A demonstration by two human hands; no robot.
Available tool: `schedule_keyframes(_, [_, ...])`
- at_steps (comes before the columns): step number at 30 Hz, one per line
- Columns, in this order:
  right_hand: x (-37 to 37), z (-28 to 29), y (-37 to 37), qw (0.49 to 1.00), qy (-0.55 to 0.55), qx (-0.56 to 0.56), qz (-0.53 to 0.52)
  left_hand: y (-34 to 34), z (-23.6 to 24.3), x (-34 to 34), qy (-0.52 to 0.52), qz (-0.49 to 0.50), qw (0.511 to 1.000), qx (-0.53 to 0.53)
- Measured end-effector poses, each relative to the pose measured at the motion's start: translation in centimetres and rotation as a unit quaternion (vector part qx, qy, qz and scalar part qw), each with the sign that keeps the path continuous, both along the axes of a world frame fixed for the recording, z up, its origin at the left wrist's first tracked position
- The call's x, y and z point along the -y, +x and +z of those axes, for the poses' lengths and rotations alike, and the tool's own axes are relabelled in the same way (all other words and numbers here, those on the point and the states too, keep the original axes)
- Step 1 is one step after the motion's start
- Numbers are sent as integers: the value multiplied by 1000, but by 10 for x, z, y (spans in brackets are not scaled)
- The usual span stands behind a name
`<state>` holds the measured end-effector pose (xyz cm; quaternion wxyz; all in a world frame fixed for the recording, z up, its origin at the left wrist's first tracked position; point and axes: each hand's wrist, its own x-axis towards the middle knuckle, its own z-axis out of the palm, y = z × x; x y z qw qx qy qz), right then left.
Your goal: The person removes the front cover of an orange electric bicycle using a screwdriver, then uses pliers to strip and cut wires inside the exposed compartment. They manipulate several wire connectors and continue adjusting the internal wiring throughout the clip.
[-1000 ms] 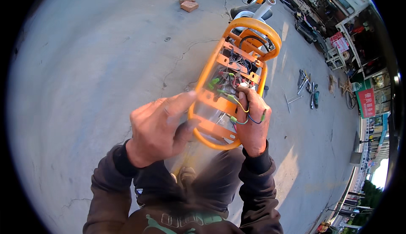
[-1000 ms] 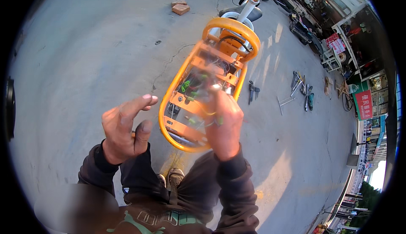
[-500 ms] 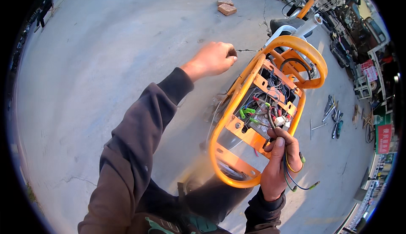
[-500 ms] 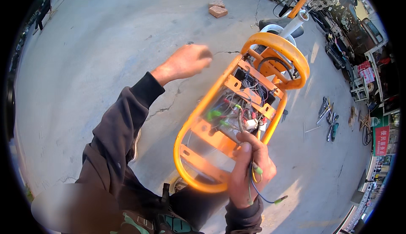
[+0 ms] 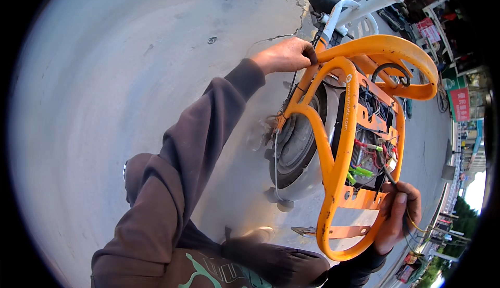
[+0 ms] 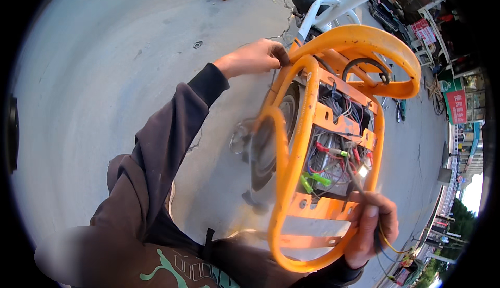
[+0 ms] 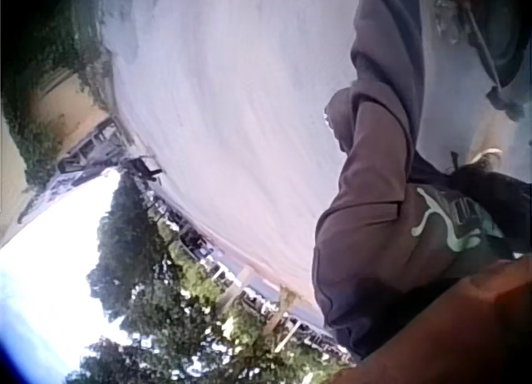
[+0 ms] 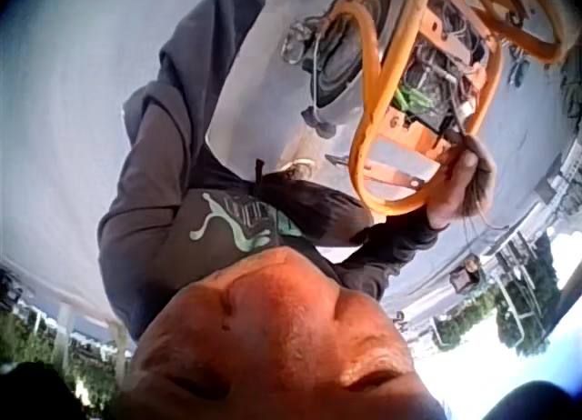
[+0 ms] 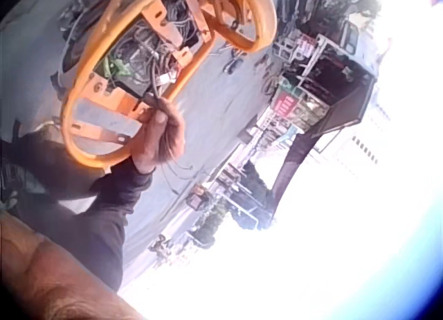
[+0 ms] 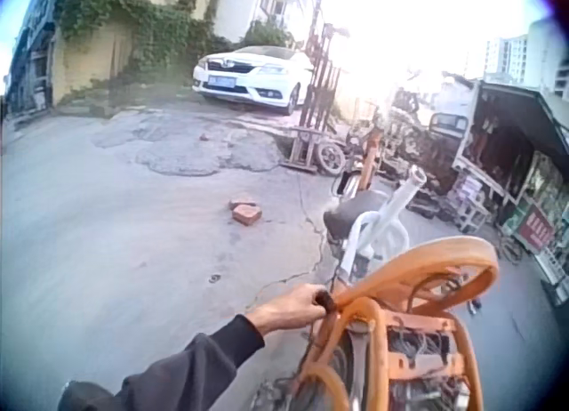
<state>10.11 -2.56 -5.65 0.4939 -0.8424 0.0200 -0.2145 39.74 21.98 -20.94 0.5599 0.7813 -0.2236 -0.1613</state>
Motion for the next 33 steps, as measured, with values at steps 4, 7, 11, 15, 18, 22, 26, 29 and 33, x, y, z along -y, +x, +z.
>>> schedule_keyframes(4, [1, -4, 3, 998, -33, 21, -51, 8, -17, -1, -50, -29, 997, 56])
schedule_keyframes(7, [-9, 5, 6, 991, -98, -77, -38, 0, -44, -8, -70, -33, 995, 68])
schedule_keyframes(11, [-15, 8, 2, 991, -104, -62, -59, -8, -68, -4, -36, 2, 984, 174])
schedule_keyframes(15, [-6, 5, -7, 993, -47, 22, -107, -6, -58, -7, -92, -33, 992, 79])
schedule_keyframes(18, [-18, 11, 0, 968, -220, -59, -107, 7, -73, -12, -159, -26, 982, 100])
schedule_keyframes(22, [-5, 6, -11, 989, -87, -3, -123, 18, -75, -22, -160, -34, 978, 130])
schedule_keyframes(26, [-9, 7, -6, 979, -92, 4, -184, 2, -60, 4, -255, -60, 946, 192])
schedule_keyframes(29, [-15, 7, -4, 976, -111, 21, -187, -4, -43, 13, -281, -107, 949, 91])
schedule_keyframes(33, [-18, 9, -6, 987, -77, 3, -141, -5, -25, 5, -85, -63, 950, 294])
